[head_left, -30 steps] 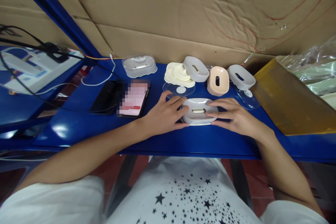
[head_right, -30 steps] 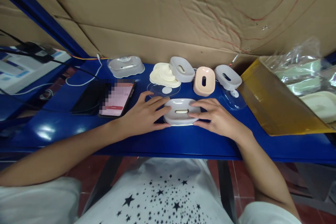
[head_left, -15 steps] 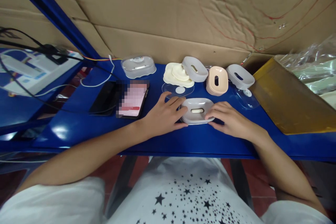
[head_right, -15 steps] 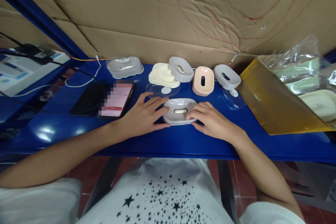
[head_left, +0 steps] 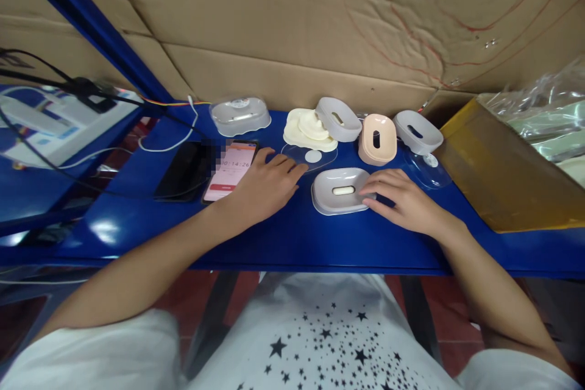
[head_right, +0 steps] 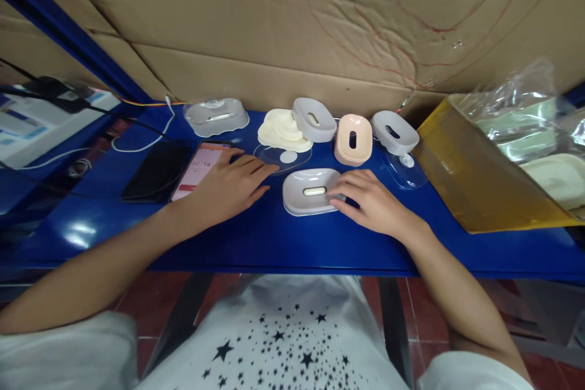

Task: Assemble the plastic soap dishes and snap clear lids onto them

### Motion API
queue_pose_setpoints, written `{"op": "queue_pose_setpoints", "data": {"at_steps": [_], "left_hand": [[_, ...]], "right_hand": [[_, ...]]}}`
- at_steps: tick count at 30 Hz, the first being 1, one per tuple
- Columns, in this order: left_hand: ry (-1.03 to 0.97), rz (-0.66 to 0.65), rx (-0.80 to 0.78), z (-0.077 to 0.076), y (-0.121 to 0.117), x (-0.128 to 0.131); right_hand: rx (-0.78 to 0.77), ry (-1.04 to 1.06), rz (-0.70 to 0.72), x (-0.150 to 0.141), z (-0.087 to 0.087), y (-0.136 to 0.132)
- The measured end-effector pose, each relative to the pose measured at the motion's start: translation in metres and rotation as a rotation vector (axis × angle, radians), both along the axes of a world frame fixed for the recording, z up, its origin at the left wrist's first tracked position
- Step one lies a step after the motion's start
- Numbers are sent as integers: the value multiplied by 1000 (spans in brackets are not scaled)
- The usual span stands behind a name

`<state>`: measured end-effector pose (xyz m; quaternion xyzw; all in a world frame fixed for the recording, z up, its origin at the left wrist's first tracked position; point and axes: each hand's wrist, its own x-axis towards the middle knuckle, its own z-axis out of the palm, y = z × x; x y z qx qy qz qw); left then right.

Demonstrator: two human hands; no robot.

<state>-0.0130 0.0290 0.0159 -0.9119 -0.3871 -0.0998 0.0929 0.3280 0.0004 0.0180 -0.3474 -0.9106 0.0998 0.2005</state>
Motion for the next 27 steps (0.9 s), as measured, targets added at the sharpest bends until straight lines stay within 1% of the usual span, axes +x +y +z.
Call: {"op": "queue_pose_setpoints", "data": {"at_steps": [2, 4, 6, 10, 13, 14, 16, 18, 19, 20, 22, 25, 27], "left_hand": [[1, -21, 23, 0, 1, 0], [-98, -53, 20, 4, 1, 0], [-276, -97, -22, 9, -1, 1], [-651, -207, -165, 20, -12, 4], [-900, -290, -320, 22, -20, 9], [-982, -312, -412, 21, -22, 11], [-1111, -332, -654, 16, -25, 16], [-1175, -324, -878, 9, -24, 20], [-1196, -311, -949, 5, -23, 22], [-1215, -296, -994, 2, -21, 23], [-1262, -259, -1034, -4, -16, 24], [-1325, -205, -1124, -10, -9, 25], [-1359, -173, -1140, -13, -7, 25]], "right_hand": [[2, -7, -4, 0, -2, 1], [11, -5, -6, -1, -2, 0], [40, 4, -20, -3, -3, -2], [134, 52, -65, -6, -5, -5], [195, 99, -72, -6, -8, -5], [218, 105, -76, -5, -9, -5], [264, 108, -85, -6, -10, -5], [289, 99, -82, -6, -11, -6], [290, 91, -73, -7, -11, -6], [288, 80, -61, -7, -11, -6], [281, 48, -43, -8, -11, -7], [265, -6, -28, -8, -10, -6], [244, -22, -14, -8, -10, -4]]}}
